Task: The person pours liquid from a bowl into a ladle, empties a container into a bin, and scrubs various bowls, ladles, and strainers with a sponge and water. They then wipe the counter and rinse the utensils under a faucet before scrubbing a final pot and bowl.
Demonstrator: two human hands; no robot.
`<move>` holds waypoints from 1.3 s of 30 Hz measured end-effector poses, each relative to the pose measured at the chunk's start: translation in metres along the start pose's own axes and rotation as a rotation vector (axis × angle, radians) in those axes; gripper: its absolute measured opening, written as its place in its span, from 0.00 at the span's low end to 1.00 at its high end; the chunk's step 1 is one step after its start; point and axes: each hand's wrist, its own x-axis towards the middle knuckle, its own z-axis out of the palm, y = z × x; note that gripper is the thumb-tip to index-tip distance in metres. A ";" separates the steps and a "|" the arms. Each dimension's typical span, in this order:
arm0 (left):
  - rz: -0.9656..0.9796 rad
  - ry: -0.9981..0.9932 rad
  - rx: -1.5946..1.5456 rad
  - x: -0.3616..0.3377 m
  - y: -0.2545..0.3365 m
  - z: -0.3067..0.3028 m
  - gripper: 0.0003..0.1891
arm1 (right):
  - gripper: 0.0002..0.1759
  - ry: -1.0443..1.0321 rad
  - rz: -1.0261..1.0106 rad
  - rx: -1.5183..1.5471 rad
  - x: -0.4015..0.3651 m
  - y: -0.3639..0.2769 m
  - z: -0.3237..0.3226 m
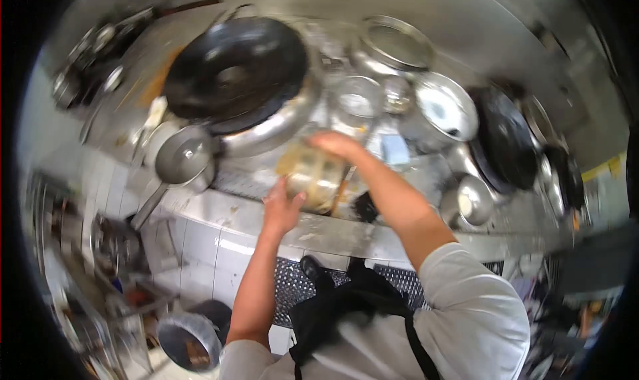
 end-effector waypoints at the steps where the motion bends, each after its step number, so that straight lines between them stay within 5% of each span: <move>1: -0.106 -0.084 -0.155 0.009 0.021 -0.005 0.22 | 0.19 0.028 -0.186 -0.157 0.018 0.025 0.011; 2: -0.224 -0.153 -0.300 0.018 0.042 -0.010 0.25 | 0.21 0.128 -0.430 -0.549 0.013 0.021 0.020; 3: -0.339 -0.246 -0.323 0.026 0.052 -0.008 0.26 | 0.19 0.067 -0.327 -0.789 0.015 0.008 0.029; 5: -0.177 -0.113 -0.118 0.021 0.015 0.013 0.22 | 0.15 0.260 -0.292 -0.815 -0.076 -0.055 0.043; 6: -0.303 -0.132 -0.331 0.019 -0.017 0.022 0.15 | 0.21 0.520 -0.248 -0.305 -0.067 -0.025 0.068; 9: -0.256 -0.068 -0.843 -0.001 -0.037 0.032 0.10 | 0.25 0.990 -0.512 -0.583 -0.091 -0.008 0.099; 11: -0.218 -0.206 -0.693 -0.004 -0.036 0.024 0.15 | 0.22 0.717 -0.161 -0.287 -0.094 -0.026 0.056; 13: -0.230 -0.350 -0.700 -0.004 -0.052 0.017 0.17 | 0.18 0.169 -0.171 -0.803 -0.032 0.008 0.010; 17: -0.068 -0.436 -0.688 -0.006 -0.030 0.003 0.21 | 0.17 0.598 -0.228 -0.376 -0.065 -0.008 0.063; 21: -0.356 -0.405 -0.400 0.020 0.041 -0.023 0.30 | 0.18 0.936 -0.580 -0.478 -0.123 -0.029 0.112; 24: 0.094 -0.197 -0.180 0.020 -0.012 0.007 0.30 | 0.18 1.058 -0.675 -0.741 -0.131 -0.031 0.105; 27: -0.049 -0.121 -0.286 0.007 -0.017 0.013 0.31 | 0.20 0.499 -0.180 -0.334 -0.114 -0.051 0.052; 29: -0.017 -0.059 -0.132 -0.003 -0.025 0.014 0.32 | 0.19 0.149 0.072 -0.321 -0.040 -0.018 0.017; 32: -0.096 -0.075 -0.301 -0.010 -0.035 0.021 0.31 | 0.19 0.028 -0.336 -0.849 0.040 0.039 0.027; 34: -0.116 -0.111 -0.377 -0.013 -0.031 0.022 0.27 | 0.20 0.495 -0.200 -0.336 -0.070 -0.016 0.055; 36: -0.060 -0.135 -0.389 -0.012 -0.050 0.024 0.23 | 0.22 0.954 -0.656 -0.771 -0.072 0.002 0.108; 38: 0.050 -0.103 -0.347 -0.011 -0.084 0.035 0.21 | 0.21 0.932 -0.484 -0.648 -0.077 -0.006 0.105; 39: 0.010 -0.168 -0.285 -0.012 -0.041 0.017 0.17 | 0.20 0.926 -0.404 -0.585 -0.078 -0.013 0.101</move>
